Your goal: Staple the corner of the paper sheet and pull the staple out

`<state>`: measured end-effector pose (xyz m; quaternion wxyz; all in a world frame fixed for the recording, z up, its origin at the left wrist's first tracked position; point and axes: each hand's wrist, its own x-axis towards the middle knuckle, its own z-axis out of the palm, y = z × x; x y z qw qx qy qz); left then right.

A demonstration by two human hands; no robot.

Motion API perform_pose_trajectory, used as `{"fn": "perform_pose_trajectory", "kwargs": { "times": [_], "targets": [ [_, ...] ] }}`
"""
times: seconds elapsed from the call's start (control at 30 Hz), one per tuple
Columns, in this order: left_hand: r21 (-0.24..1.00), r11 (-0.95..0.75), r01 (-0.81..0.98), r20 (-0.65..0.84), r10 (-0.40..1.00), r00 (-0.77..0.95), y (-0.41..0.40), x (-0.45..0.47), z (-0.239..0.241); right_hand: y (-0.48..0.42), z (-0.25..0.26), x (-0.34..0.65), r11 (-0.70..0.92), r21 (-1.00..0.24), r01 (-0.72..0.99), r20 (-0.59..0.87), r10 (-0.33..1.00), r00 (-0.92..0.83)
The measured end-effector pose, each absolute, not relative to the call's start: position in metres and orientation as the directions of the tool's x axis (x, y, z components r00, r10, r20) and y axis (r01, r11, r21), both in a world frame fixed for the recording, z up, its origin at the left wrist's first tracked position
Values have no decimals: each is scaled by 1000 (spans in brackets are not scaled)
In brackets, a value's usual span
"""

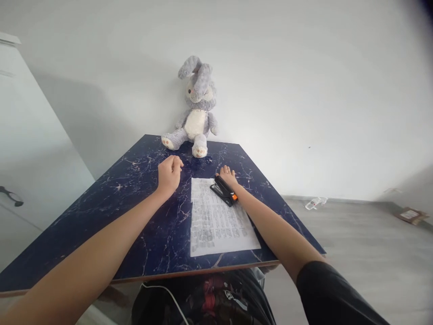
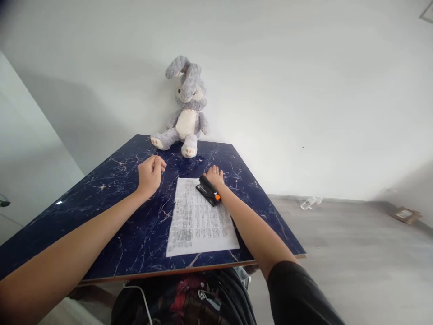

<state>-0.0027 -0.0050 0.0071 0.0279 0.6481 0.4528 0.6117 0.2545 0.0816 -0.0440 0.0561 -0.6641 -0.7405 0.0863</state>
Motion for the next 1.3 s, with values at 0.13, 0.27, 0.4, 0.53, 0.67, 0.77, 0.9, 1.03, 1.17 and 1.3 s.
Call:
{"fn": "perform_pose_trajectory", "kwargs": {
  "times": [0.13, 0.27, 0.4, 0.53, 0.67, 0.77, 0.9, 1.03, 1.17, 1.3],
  "targets": [
    [542, -569, 619, 801, 573, -175, -10, -3, 12, 78, -40, 175, 210, -257, 943, -42, 973, -228],
    [476, -584, 658, 848, 502, -169, -15, -3, 16, 66, -34, 101, 341, -320, 884, -2, 933, -360],
    [463, -571, 678, 860, 476, -185, -16, -5, 19, 58, -32, 68, 408, -360, 839, 26, 903, -429],
    [485, -571, 662, 854, 474, -217, -14, -7, 19, 56, -37, 71, 417, -372, 829, 68, 903, -424],
    [496, -586, 641, 851, 475, -224, -17, -4, 20, 55, -41, 96, 382, -358, 852, 76, 921, -381],
    [524, -576, 628, 822, 536, -194, -16, -3, 16, 53, -43, 127, 330, -318, 889, 59, 942, -329],
    [596, -527, 606, 709, 700, -88, -4, -3, 2, 52, -44, 185, 207, -275, 939, 31, 978, -206],
    [565, -521, 640, 585, 800, 136, 6, 1, -11, 55, -44, 235, 124, -274, 954, 34, 992, -119],
    [413, -681, 604, 431, 731, 529, 2, 10, -18, 54, -41, 251, 125, -307, 943, 72, 992, -108],
    [256, -728, 636, 290, 685, 668, -5, 16, -24, 50, -22, 264, 269, -370, 889, 118, 963, -242]
  ]
}}
